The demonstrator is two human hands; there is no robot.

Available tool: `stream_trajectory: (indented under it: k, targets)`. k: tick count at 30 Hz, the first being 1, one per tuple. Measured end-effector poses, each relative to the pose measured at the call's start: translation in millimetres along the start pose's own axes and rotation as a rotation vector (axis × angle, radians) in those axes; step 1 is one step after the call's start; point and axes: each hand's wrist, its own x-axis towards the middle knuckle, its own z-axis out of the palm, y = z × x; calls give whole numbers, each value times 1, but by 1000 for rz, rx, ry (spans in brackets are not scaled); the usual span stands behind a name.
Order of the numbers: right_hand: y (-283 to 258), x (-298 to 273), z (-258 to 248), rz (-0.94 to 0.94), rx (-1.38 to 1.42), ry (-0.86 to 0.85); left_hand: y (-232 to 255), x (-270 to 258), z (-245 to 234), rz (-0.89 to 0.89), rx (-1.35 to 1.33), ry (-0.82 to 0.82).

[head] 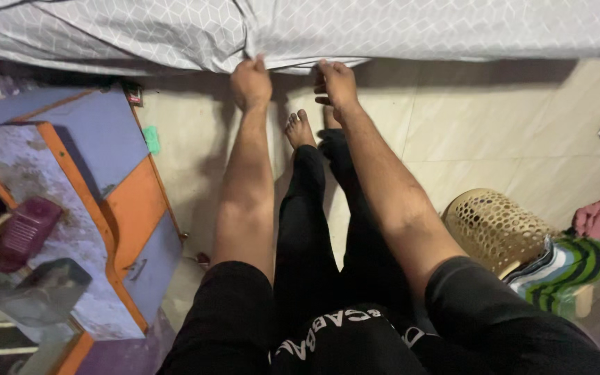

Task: The person straightens a patterned bedsheet on a bed, smoothing it with both hands and tucking the edges under the mattress. The person then picks up a striped pillow and places it on the bed.

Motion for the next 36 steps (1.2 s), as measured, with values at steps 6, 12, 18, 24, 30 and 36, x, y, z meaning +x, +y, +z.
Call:
stream_trajectory:
  k: [6, 12, 18, 24, 30, 36]
  targets:
    - [31, 1, -6, -54, 296, -25, 0, -4, -11, -261, -44, -6]
    - [24, 9, 23, -44, 661, -239, 16, -8, 15, -433, -652, 27]
    - [-7, 22, 55, -104, 1022, -192, 59, 11, 15, -684, -1589, -171]
    - [-44, 31, 58, -172, 1264, -139, 104, 33, 1, -629, -1879, -78]
    - [-52, 62, 41, -288, 1256, -252, 83, 47, 20, -503, -2057, -238]
    - [-39, 70, 24, -163, 1030, -204, 62, 40, 30, -629, -1731, -276]
